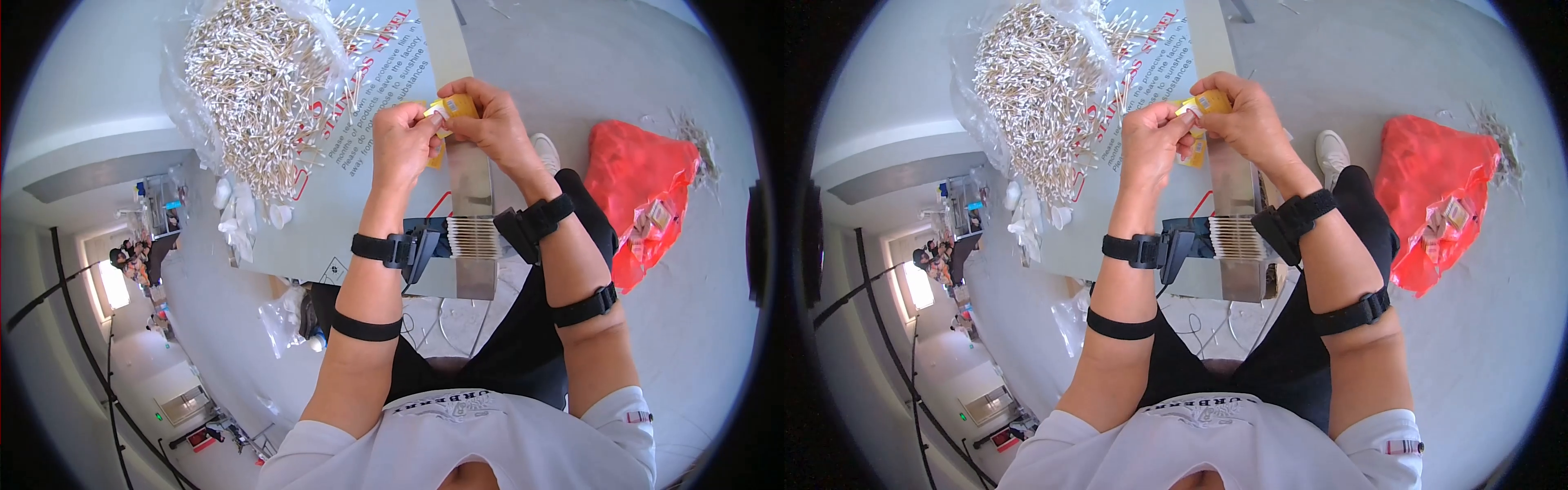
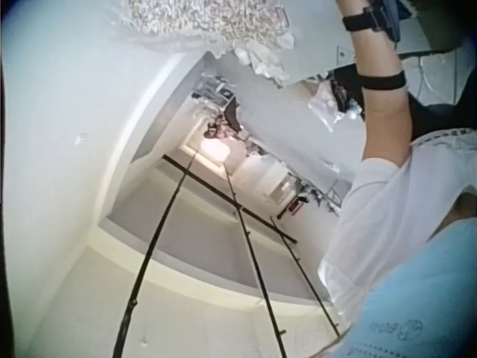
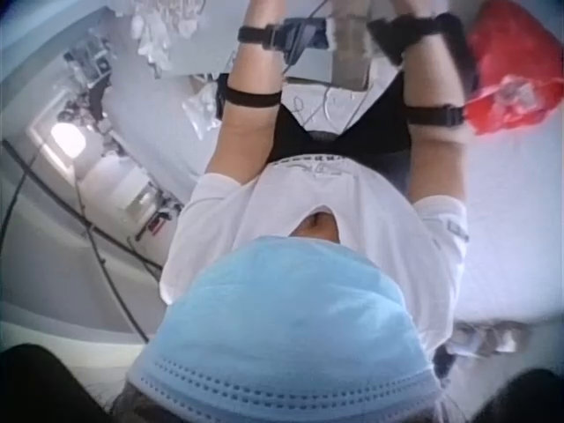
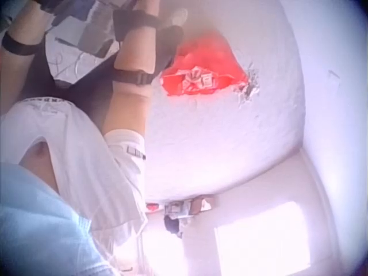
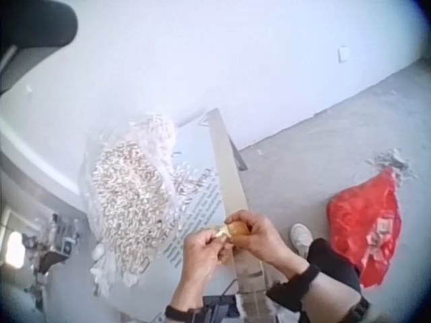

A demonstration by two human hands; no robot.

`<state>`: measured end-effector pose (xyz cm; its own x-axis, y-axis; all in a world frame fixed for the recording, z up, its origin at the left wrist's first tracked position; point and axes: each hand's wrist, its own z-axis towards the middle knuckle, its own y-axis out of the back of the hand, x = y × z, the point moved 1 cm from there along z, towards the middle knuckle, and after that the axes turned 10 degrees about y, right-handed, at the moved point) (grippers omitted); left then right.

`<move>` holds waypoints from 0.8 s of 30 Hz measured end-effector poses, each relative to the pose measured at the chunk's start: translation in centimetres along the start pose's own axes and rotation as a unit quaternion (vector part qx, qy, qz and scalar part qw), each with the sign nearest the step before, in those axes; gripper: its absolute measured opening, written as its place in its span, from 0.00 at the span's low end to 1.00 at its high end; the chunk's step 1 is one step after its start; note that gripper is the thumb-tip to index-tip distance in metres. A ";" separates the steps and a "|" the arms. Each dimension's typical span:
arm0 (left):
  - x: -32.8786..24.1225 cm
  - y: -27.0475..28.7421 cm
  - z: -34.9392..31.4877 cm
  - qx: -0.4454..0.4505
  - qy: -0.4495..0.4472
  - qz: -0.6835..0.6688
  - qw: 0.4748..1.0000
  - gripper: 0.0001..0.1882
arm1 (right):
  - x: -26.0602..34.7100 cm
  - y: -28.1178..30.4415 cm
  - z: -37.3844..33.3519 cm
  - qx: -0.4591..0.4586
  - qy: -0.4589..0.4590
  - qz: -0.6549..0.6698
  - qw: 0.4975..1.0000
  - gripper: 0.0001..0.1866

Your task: Gathering and bundling small white applicator sticks into plastic packaging and applying tape.

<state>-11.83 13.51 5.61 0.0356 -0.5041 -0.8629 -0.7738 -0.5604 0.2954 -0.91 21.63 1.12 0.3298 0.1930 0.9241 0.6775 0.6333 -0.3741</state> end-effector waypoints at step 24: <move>0.4 1.3 0.7 0.050 -0.014 -0.046 0.998 0.07 | -0.2 -0.1 0.0 0.015 0.005 -0.026 1.000 0.13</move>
<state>-13.25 13.09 5.36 0.0928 -0.4346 -0.8958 -0.8269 -0.5349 0.1738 -1.03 21.54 1.00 0.3016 0.1529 0.9411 0.6737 0.6643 -0.3238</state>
